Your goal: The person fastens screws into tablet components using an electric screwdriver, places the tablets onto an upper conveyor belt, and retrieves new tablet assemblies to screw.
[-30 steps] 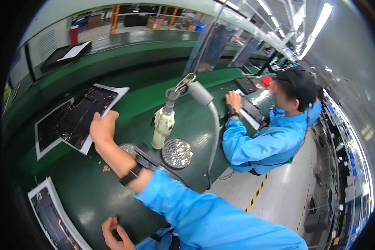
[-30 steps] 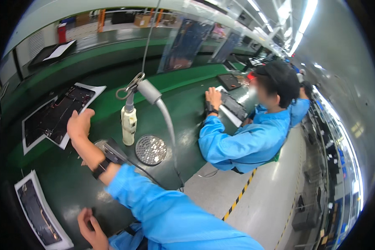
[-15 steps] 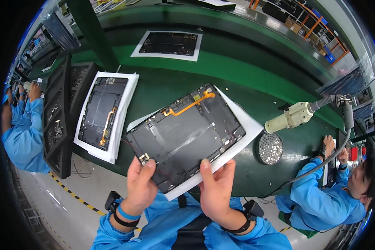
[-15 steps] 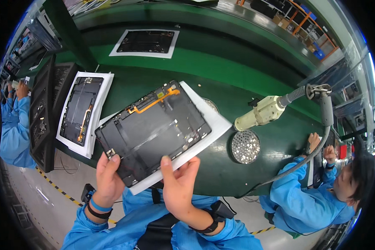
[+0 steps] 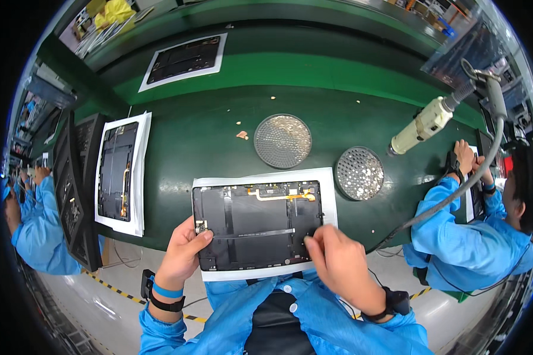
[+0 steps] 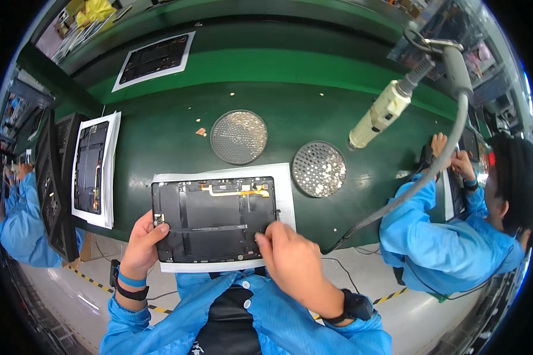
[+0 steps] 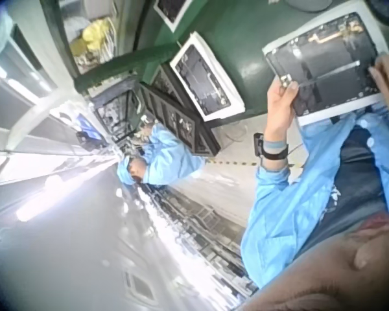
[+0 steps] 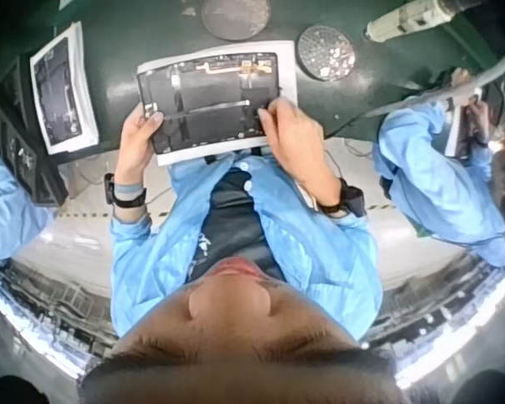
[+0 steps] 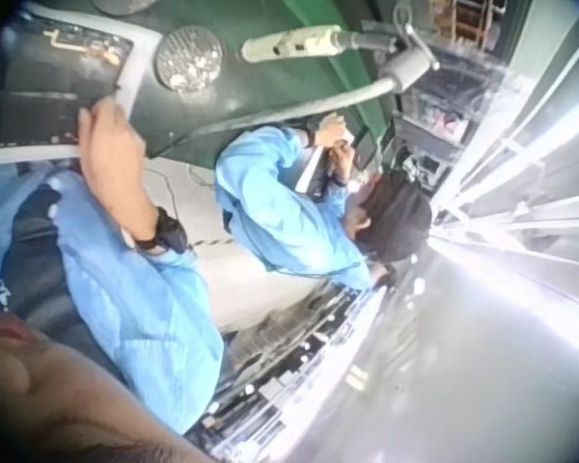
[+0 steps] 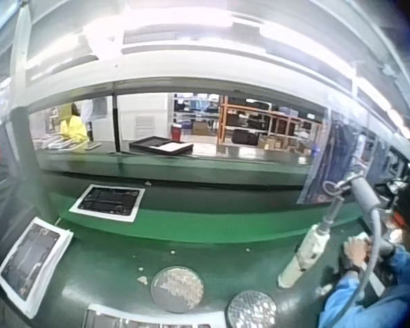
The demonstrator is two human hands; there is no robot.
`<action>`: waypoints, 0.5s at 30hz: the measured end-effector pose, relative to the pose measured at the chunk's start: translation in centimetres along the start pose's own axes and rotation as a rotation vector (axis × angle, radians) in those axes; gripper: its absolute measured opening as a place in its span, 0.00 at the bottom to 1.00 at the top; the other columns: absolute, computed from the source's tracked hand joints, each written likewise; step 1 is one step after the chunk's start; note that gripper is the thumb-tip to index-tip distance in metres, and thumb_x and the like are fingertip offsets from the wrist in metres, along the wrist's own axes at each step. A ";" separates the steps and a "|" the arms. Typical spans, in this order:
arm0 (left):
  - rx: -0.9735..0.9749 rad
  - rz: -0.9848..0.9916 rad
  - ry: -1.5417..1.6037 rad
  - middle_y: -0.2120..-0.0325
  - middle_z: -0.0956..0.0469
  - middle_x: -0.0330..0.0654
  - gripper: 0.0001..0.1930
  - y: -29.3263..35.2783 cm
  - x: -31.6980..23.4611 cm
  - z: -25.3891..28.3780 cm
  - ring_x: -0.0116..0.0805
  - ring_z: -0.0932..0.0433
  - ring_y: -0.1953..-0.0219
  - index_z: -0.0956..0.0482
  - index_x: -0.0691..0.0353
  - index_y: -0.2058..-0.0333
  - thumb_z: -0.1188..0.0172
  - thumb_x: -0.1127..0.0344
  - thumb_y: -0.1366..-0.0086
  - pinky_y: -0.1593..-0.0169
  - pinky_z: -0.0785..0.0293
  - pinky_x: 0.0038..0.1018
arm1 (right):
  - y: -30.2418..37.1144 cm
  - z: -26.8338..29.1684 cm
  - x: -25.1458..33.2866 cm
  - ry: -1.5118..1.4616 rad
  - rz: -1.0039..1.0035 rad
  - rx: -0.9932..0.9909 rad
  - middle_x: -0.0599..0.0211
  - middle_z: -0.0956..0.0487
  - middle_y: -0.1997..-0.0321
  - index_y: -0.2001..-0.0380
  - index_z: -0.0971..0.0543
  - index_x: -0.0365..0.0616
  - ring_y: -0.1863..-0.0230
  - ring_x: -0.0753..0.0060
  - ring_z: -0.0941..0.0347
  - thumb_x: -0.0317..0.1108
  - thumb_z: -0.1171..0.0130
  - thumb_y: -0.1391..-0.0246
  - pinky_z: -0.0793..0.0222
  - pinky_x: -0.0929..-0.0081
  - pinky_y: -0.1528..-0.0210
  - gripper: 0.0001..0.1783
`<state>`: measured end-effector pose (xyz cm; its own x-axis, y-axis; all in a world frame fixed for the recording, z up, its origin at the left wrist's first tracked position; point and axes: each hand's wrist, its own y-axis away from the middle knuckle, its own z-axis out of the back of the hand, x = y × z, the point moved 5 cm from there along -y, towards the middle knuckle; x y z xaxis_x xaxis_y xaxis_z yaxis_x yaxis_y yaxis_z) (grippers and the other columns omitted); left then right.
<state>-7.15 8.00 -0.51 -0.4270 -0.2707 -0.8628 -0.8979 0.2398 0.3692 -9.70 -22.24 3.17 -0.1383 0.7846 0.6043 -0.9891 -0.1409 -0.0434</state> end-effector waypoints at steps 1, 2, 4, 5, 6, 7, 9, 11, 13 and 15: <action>-0.015 0.009 -0.035 0.48 0.17 0.44 0.20 -0.5 0.1 -0.1 0.27 0.18 0.48 0.28 0.71 0.38 0.43 0.75 0.26 0.43 0.22 0.27 | -0.4 -0.4 -0.6 -0.004 -0.011 -0.008 0.58 0.20 0.72 0.65 0.27 0.45 0.75 0.51 0.19 0.40 0.36 0.34 0.25 0.55 0.75 0.13; -0.011 0.015 -0.043 0.48 0.17 0.44 0.20 -0.9 0.2 -0.2 0.27 0.18 0.48 0.28 0.71 0.38 0.43 0.75 0.26 0.43 0.22 0.27 | -0.6 -0.6 -1.2 0.064 -0.067 -0.065 0.58 0.21 0.73 0.65 0.27 0.44 0.75 0.50 0.19 0.40 0.37 0.34 0.25 0.54 0.75 0.13; -0.053 -0.006 -0.086 0.49 0.16 0.45 0.20 -1.6 0.2 -0.2 0.26 0.17 0.50 0.28 0.71 0.38 0.42 0.75 0.26 0.45 0.21 0.25 | -0.8 -0.7 -2.1 0.127 -0.131 -0.118 0.57 0.22 0.73 0.66 0.28 0.43 0.75 0.49 0.19 0.40 0.38 0.33 0.24 0.53 0.75 0.14; -0.086 -0.014 -0.067 0.51 0.15 0.44 0.18 -1.9 -0.3 -0.7 0.25 0.16 0.54 0.27 0.71 0.41 0.41 0.77 0.27 0.47 0.19 0.24 | -0.9 -1.0 -2.5 0.174 -0.183 -0.106 0.57 0.22 0.72 0.66 0.28 0.43 0.75 0.48 0.20 0.41 0.39 0.33 0.25 0.53 0.75 0.14; -0.083 -0.005 -0.073 0.51 0.15 0.44 0.18 -2.0 -0.2 -0.6 0.25 0.16 0.54 0.27 0.71 0.41 0.41 0.77 0.27 0.47 0.19 0.24 | -1.0 -1.2 -2.8 0.223 -0.235 -0.091 0.56 0.22 0.72 0.66 0.28 0.43 0.75 0.47 0.20 0.41 0.40 0.32 0.25 0.52 0.75 0.15; -0.135 -0.038 -0.167 0.52 0.15 0.45 0.18 -1.9 -0.1 -0.1 0.26 0.16 0.53 0.27 0.71 0.41 0.41 0.78 0.28 0.47 0.19 0.25 | -1.0 -1.3 -2.8 0.220 -0.245 -0.088 0.56 0.22 0.72 0.66 0.28 0.43 0.75 0.47 0.20 0.41 0.40 0.32 0.25 0.52 0.75 0.15; -0.180 -0.055 -0.257 0.53 0.15 0.45 0.18 -2.1 0.2 0.4 0.27 0.16 0.53 0.28 0.71 0.42 0.41 0.79 0.29 0.48 0.19 0.26 | -1.0 -1.6 -2.9 0.215 -0.222 -0.056 0.56 0.22 0.71 0.65 0.28 0.42 0.75 0.47 0.20 0.43 0.40 0.32 0.25 0.51 0.75 0.15; -0.210 -0.042 -0.286 0.53 0.15 0.47 0.19 -2.1 0.1 0.5 0.27 0.16 0.54 0.28 0.71 0.43 0.37 0.80 0.31 0.54 0.18 0.24 | -1.1 -1.4 -2.7 0.193 -0.225 -0.051 0.56 0.22 0.71 0.65 0.28 0.42 0.75 0.46 0.20 0.42 0.40 0.32 0.25 0.50 0.74 0.15; -0.300 -0.085 -0.501 0.59 0.14 0.45 0.20 -1.9 -0.3 0.0 0.26 0.16 0.58 0.27 0.69 0.44 0.34 0.78 0.33 0.57 0.18 0.23 | -1.2 -1.4 -3.0 0.174 -0.227 -0.040 0.56 0.22 0.71 0.65 0.29 0.42 0.75 0.46 0.20 0.42 0.41 0.32 0.25 0.50 0.74 0.15; -0.430 -0.213 -1.020 0.66 0.18 0.43 0.24 -1.4 -2.2 -1.3 0.28 0.19 0.65 0.25 0.67 0.45 0.27 0.75 0.38 0.65 0.23 0.23 | -1.2 -1.3 -3.6 0.120 -0.235 -0.054 0.56 0.22 0.66 0.62 0.26 0.42 0.71 0.46 0.19 0.37 0.40 0.32 0.24 0.52 0.71 0.10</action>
<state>-5.02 7.09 1.32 -0.1502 0.6682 -0.7287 -0.9885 -0.1143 0.0990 -8.06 -24.07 0.05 0.0939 0.8583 0.5044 -0.9956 0.0840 0.0425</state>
